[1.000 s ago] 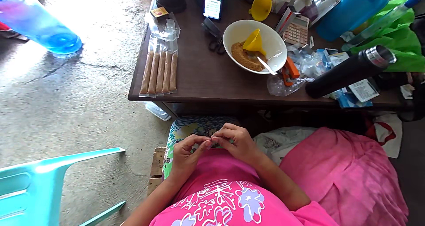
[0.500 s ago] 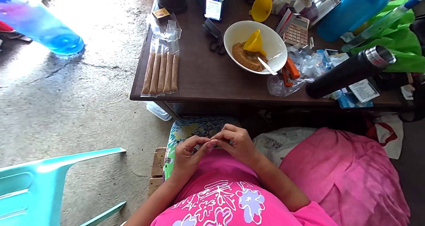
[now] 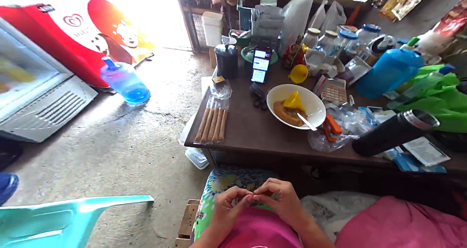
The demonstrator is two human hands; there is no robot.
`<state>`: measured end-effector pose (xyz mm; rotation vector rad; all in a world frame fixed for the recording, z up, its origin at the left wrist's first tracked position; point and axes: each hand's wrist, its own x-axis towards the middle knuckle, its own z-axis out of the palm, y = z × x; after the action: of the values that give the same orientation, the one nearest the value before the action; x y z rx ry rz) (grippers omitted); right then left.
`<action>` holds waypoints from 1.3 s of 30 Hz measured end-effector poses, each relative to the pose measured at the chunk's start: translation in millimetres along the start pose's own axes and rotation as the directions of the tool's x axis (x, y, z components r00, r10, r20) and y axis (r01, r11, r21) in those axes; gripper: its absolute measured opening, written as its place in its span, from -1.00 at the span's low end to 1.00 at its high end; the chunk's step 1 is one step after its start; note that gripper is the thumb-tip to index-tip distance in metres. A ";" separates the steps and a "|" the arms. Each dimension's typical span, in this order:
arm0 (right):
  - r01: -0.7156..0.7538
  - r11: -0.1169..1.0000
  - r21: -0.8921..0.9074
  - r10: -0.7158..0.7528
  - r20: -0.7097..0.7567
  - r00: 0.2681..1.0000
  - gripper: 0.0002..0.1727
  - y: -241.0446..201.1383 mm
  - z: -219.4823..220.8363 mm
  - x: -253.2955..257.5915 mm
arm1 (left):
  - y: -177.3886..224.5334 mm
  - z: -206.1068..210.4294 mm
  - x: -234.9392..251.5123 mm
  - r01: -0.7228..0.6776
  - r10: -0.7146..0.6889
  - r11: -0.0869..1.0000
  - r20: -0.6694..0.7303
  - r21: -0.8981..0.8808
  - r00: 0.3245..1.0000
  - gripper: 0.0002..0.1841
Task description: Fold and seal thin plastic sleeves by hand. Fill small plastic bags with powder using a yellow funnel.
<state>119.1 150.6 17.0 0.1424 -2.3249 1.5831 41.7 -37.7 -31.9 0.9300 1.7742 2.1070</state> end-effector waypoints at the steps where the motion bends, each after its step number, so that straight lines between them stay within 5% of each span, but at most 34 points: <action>1: -0.015 1.000 -0.009 0.015 -0.037 0.999 -0.82 0.0 1.3 -0.1 | 0.2 0.7 -0.2 -0.003 0.003 1.000 0.010 0.000 1.000 -0.88; 11: 0.146 0.987 -0.073 -0.140 0.079 0.987 -0.80 4.7 -1.8 1.0 | -1.7 2.4 0.6 0.000 0.000 1.000 -0.007 0.000 1.000 -0.89; 17: 0.026 0.992 -0.126 -0.033 -0.054 0.998 -0.69 3.2 -1.8 -0.2 | -0.7 2.0 1.0 0.001 -0.001 1.000 0.032 0.002 0.999 -0.88; 27: 0.175 0.982 -0.076 -0.174 0.028 0.984 -0.76 4.5 -3.0 4.6 | -5.2 2.3 1.4 0.000 0.000 1.000 0.003 0.017 1.000 -0.89; 32: -0.017 1.000 -0.020 0.014 -0.129 0.991 -0.61 -0.9 -0.4 4.2 | 6.8 -0.7 2.5 0.024 -0.022 0.998 -0.040 0.061 0.999 -0.88; 39: -0.207 0.976 0.069 0.214 -0.115 0.970 -0.56 -2.8 13.3 -3.2 | 7.3 -0.8 3.0 0.020 -0.015 0.997 -0.086 0.069 0.996 -0.90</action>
<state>120.0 136.9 14.0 -0.1895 -2.2631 1.7057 40.5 -38.5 -24.2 0.8503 1.9011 2.1161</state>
